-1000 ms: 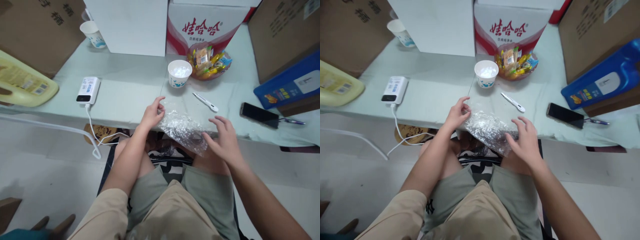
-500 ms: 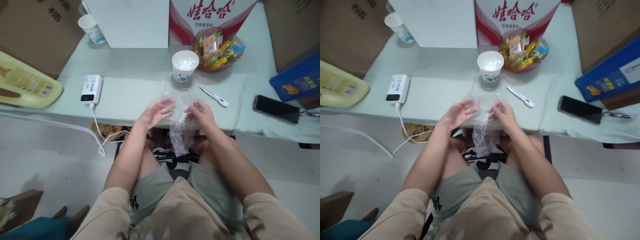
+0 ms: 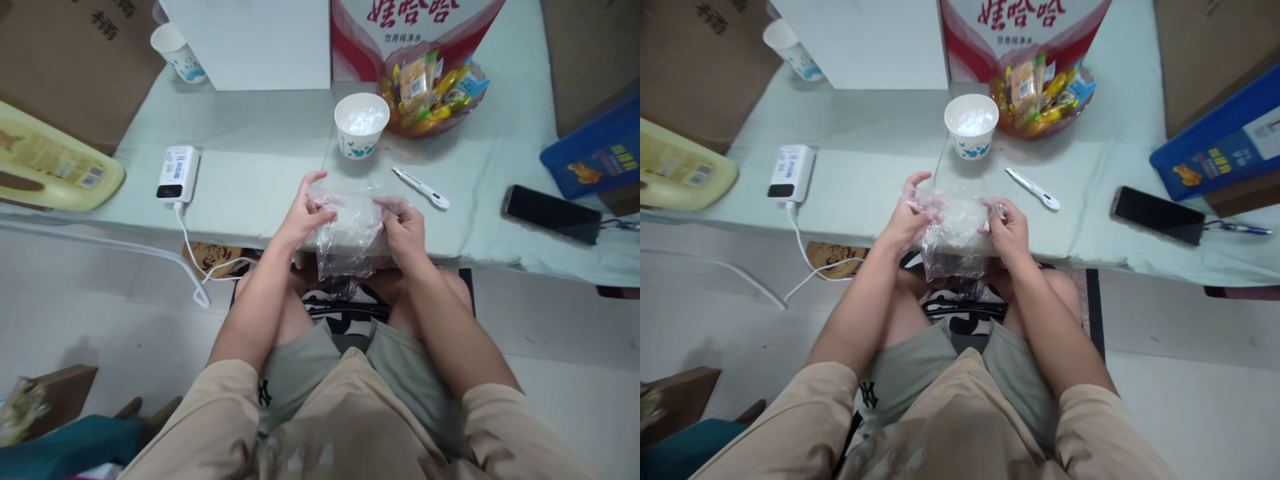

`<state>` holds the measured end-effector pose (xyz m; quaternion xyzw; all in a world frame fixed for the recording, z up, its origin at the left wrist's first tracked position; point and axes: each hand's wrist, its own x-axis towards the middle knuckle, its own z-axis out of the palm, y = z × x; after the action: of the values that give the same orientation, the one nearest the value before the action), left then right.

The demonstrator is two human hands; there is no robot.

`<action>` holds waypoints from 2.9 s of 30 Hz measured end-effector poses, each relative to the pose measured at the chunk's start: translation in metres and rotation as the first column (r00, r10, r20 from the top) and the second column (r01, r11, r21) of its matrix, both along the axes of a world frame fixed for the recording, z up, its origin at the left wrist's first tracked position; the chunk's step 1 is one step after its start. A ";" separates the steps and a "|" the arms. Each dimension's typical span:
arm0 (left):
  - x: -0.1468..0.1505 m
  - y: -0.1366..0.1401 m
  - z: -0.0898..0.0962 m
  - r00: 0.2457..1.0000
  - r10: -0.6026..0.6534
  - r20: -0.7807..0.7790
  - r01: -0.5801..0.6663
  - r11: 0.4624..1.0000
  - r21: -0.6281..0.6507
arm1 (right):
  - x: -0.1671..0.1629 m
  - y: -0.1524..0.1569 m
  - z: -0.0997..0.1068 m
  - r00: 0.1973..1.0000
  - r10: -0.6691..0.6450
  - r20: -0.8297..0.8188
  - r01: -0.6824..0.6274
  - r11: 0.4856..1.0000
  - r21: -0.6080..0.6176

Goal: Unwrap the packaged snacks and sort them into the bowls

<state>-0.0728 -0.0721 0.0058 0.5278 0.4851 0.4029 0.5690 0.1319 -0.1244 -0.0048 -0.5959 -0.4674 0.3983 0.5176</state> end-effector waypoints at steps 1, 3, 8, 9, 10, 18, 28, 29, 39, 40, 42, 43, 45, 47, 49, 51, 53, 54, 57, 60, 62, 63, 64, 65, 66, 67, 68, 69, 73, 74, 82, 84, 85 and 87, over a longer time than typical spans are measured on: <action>0.001 0.000 -0.001 1.000 -0.004 0.007 0.004 1.000 -0.003 | 0.000 0.000 -0.002 1.000 0.001 -0.013 -0.001 1.000 0.009; 0.003 0.001 -0.002 1.000 0.007 0.008 -0.007 1.000 0.002 | 0.003 0.002 -0.009 1.000 0.003 -0.025 -0.002 0.999 0.049; 0.002 0.005 -0.001 0.996 0.070 -0.052 -0.069 0.997 0.019 | 0.012 0.008 -0.022 0.997 -0.079 0.012 0.077 0.992 0.104; 0.001 0.005 -0.002 0.997 0.066 -0.052 -0.064 0.997 0.040 | 0.014 0.009 -0.023 0.993 -0.114 0.010 0.113 0.988 0.101; 0.000 0.006 -0.003 0.998 0.052 -0.043 -0.049 0.997 0.067 | 0.015 0.009 -0.023 0.989 -0.144 0.013 0.142 0.984 0.103; -0.006 0.006 -0.002 0.998 -0.049 0.045 0.044 0.994 0.102 | 0.008 -0.002 -0.013 0.885 0.063 0.462 -0.197 0.948 0.249; -0.007 0.003 0.004 0.996 -0.083 0.008 0.083 0.996 0.014 | 0.001 0.000 -0.022 0.836 0.148 0.528 -0.270 0.950 0.161; -0.007 0.003 0.005 0.995 -0.086 0.041 0.085 0.996 0.014 | 0.003 0.002 -0.021 0.890 0.137 0.435 -0.235 0.956 0.178; -0.004 0.004 0.011 0.935 -0.117 0.334 0.173 0.975 -0.143 | -0.003 0.000 0.003 0.906 0.332 -0.261 -0.362 0.929 -0.075; -0.002 0.004 0.009 0.936 -0.115 0.334 0.196 0.956 -0.220 | -0.004 0.000 0.003 0.923 0.270 -0.275 -0.298 0.952 -0.065; 0.001 0.006 0.005 0.948 -0.116 0.295 0.216 0.918 -0.333 | -0.004 0.002 0.001 0.934 0.178 -0.309 -0.205 0.977 -0.058; 0.002 0.006 0.003 0.956 -0.101 0.274 0.194 0.921 -0.337 | -0.003 0.002 0.001 0.933 0.154 -0.325 -0.184 0.981 -0.066; 0.004 0.006 0.004 0.966 -0.028 0.259 0.095 0.963 -0.251 | 0.000 0.003 0.001 0.929 0.152 -0.337 -0.191 0.978 -0.086; 0.004 0.005 0.006 0.956 0.016 0.291 0.028 0.989 -0.147 | 0.002 0.002 0.002 0.935 0.183 -0.304 -0.225 0.969 -0.107; 0.004 0.003 0.008 0.954 -0.028 0.299 0.069 0.989 -0.129 | 0.003 0.001 0.004 0.948 0.196 -0.250 -0.232 0.965 -0.123; 0.005 0.002 0.008 0.971 -0.094 0.222 0.131 0.978 -0.163 | 0.004 0.000 0.006 0.958 0.169 -0.231 -0.201 0.972 -0.124; 0.005 0.002 0.007 0.985 -0.137 0.105 0.154 0.971 -0.181 | 0.004 0.001 0.005 0.955 0.154 -0.253 -0.188 0.975 -0.115; 0.004 0.001 0.006 0.987 -0.141 0.074 0.152 0.973 -0.174 | 0.005 0.001 0.005 0.950 0.155 -0.273 -0.191 0.975 -0.111; -0.001 0.000 0.008 0.978 -0.147 0.148 0.171 0.972 -0.164 | 0.007 0.000 0.001 0.910 0.175 -0.377 -0.226 0.970 -0.094; -0.010 0.000 0.015 0.952 -0.151 0.266 0.211 0.954 -0.215 | 0.010 -0.003 -0.001 0.827 0.210 -0.522 -0.280 0.958 -0.058; -0.015 0.001 0.019 0.937 -0.174 0.301 0.251 0.938 -0.239 | 0.013 -0.004 0.001 0.776 0.257 -0.576 -0.341 0.939 -0.040; -0.016 0.002 0.020 0.931 -0.195 0.307 0.275 0.931 -0.241 | 0.015 -0.004 0.002 0.758 0.287 -0.586 -0.379 0.925 -0.037; -0.017 0.003 0.020 0.929 -0.219 0.300 0.294 0.927 -0.233 | 0.017 -0.004 0.004 0.751 0.315 -0.581 -0.410 0.911 -0.036; -0.018 0.003 0.020 0.931 -0.243 0.271 0.305 0.928 -0.214 | 0.019 -0.003 0.004 0.760 0.333 -0.559 -0.425 0.904 -0.038; -0.017 0.004 0.019 0.939 -0.268 0.215 0.308 0.934 -0.181 | 0.019 -0.002 0.005 0.789 0.336 -0.514 -0.416 0.908 -0.044; -0.016 0.003 0.017 0.948 -0.286 0.136 0.304 0.943 -0.136 | 0.020 -0.001 0.005 0.836 0.320 -0.446 -0.382 0.922 -0.054; -0.015 0.003 0.015 0.955 -0.293 0.052 0.296 0.951 -0.085 | 0.019 0.000 0.004 0.885 0.288 -0.366 -0.333 0.941 -0.063; -0.015 0.002 0.013 0.957 -0.290 -0.022 0.289 0.956 -0.037 | 0.018 0.001 0.003 0.923 0.251 -0.292 -0.282 0.957 -0.068; -0.014 0.001 0.005 0.972 -0.227 -0.054 0.230 0.970 0.073 | 0.012 0.004 -0.002 0.948 0.202 -0.247 -0.233 0.967 -0.105; -0.014 0.002 0.003 0.981 -0.195 -0.023 0.196 0.977 0.088 | 0.010 0.005 -0.003 0.943 0.192 -0.272 -0.228 0.967 -0.111; -0.017 0.014 0.002 0.983 -0.040 0.181 0.032 0.998 0.052 | 0.001 0.021 -0.010 0.927 0.036 -0.374 -0.027 0.999 0.027; -0.014 0.014 0.003 0.973 0.104 0.205 -0.128 0.986 0.110 | 0.000 0.024 -0.011 0.936 -0.025 -0.352 0.051 0.997 0.064; -0.012 0.013 0.003 0.957 0.217 0.194 -0.248 0.956 0.157 | -0.001 0.026 -0.011 0.944 -0.068 -0.324 0.099 0.992 0.079; -0.003 0.005 0.000 0.907 0.400 0.133 -0.421 0.870 0.257 | -0.002 0.026 -0.010 0.962 -0.162 -0.218 0.189 0.976 0.107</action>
<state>-0.0760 -0.0671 0.0057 0.4722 0.5024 0.5986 0.4078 0.1298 -0.0980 -0.0145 -0.5559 -0.3802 0.3803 0.6339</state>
